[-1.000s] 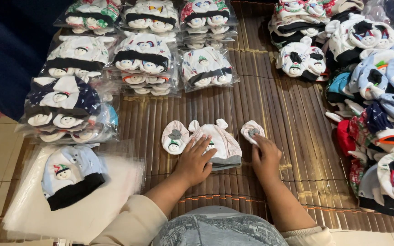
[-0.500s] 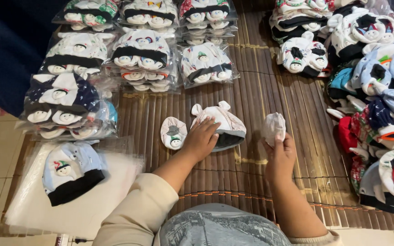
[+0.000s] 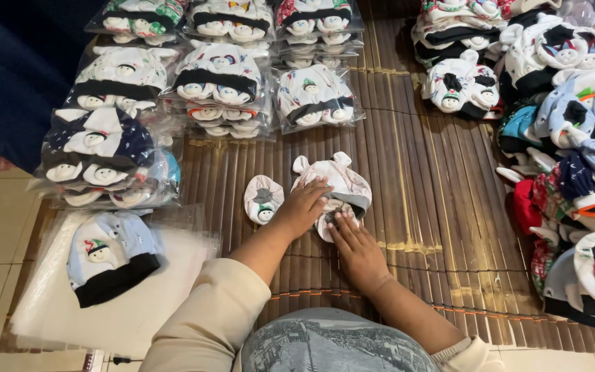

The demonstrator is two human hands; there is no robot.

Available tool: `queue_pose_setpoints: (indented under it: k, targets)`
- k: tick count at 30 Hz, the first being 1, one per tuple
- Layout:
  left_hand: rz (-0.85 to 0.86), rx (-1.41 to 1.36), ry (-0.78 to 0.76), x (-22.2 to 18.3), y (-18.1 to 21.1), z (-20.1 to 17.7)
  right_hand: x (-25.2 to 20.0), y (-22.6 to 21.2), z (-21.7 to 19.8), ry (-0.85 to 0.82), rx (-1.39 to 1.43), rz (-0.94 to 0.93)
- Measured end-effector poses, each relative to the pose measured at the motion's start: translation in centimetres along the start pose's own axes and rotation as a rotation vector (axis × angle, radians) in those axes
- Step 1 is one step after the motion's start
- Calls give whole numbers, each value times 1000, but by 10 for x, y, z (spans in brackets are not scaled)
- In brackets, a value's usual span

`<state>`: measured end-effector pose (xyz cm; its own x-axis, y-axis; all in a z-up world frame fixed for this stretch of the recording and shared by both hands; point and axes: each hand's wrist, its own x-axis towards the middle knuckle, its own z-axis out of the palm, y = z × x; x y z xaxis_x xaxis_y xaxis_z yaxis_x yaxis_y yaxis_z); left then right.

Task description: Packaging baby hats and booties into clear plastic bags on a bamboo mat

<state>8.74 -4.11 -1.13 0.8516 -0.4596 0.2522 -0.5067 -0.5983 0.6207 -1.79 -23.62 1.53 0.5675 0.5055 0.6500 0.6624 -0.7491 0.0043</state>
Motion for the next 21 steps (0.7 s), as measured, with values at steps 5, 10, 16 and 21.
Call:
queue_pose_setpoints:
  k: [5,10,16,21]
  targets:
    - [32,-11,52,-2,7,-3,2,5,0,-138,-271,-45]
    - [111,121,111,-4,24,-14,6,11,5,-194,-419,10]
    - [247,425,168,-5,28,0,7,18,16,-176,-413,-7]
    - [269,510,203,-5,37,0,8,22,16,-136,-435,-31]
